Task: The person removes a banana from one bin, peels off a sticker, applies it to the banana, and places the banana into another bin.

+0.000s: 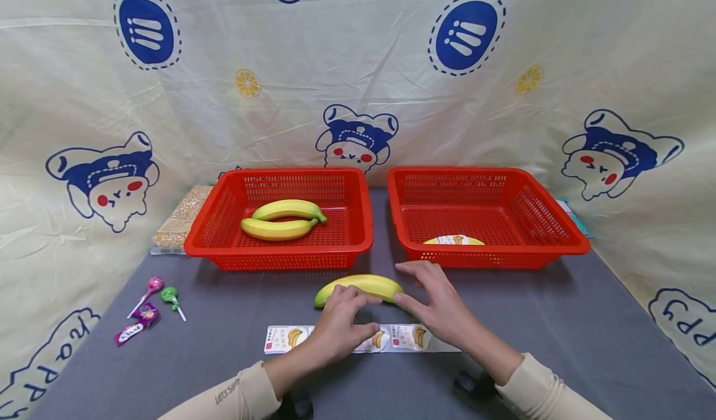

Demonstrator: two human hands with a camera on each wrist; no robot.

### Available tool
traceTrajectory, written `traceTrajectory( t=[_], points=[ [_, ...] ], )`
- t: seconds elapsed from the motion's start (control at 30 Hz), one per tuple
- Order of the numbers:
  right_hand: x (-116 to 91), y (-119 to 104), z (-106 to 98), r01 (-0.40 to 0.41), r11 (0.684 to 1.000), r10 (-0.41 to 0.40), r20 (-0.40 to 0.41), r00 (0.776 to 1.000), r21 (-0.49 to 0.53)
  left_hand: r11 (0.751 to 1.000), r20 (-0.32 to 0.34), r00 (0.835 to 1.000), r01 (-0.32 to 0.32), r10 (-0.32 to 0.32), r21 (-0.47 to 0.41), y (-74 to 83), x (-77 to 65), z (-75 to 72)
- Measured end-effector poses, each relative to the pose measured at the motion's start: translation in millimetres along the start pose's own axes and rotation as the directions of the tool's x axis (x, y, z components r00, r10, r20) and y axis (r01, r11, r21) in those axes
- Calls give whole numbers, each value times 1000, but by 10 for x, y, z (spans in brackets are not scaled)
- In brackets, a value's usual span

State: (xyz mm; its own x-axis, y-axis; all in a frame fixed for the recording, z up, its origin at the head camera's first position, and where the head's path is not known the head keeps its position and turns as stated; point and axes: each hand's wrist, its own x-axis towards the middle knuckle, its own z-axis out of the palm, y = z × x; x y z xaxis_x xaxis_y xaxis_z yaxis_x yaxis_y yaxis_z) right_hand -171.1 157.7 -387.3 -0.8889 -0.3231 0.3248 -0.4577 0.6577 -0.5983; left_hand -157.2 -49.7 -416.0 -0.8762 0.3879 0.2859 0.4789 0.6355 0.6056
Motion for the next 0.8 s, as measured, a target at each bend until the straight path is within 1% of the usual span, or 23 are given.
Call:
traceTrajectory(
  t=[0.1, 0.2, 0.33, 0.43, 0.5, 0.63, 0.8],
  points=[
    [-119, 60, -6, 17, 999, -18, -4, 1000, -33, 998, 50, 999, 21, -18, -52, 3, -27, 30],
    [-226, 133, 1, 47, 997, -48, 0, 999, -69, 995, 84, 996, 28, -21, -91, -9, -44, 67],
    [-342, 232, 23, 75, 990, -74, 12, 997, -120, 994, 97, 995, 6, 5, -111, -32, -73, 126],
    [-394, 289, 37, 74, 988, -70, 34, 997, -134, 994, 107, 994, 6, 6, -113, -41, -90, 155],
    [-412, 321, 43, 71, 988, -64, 57, 996, -139, 994, 118, 993, 17, -4, -112, -46, -96, 167],
    [-431, 371, 44, 62, 987, -46, 109, 993, -149, 996, 127, 992, 15, -3, -93, -58, -101, 186],
    [-439, 421, 43, 33, 986, -3, 180, 984, -165, 998, 114, 993, 0, 7, -56, -84, -103, 217]
  ],
)
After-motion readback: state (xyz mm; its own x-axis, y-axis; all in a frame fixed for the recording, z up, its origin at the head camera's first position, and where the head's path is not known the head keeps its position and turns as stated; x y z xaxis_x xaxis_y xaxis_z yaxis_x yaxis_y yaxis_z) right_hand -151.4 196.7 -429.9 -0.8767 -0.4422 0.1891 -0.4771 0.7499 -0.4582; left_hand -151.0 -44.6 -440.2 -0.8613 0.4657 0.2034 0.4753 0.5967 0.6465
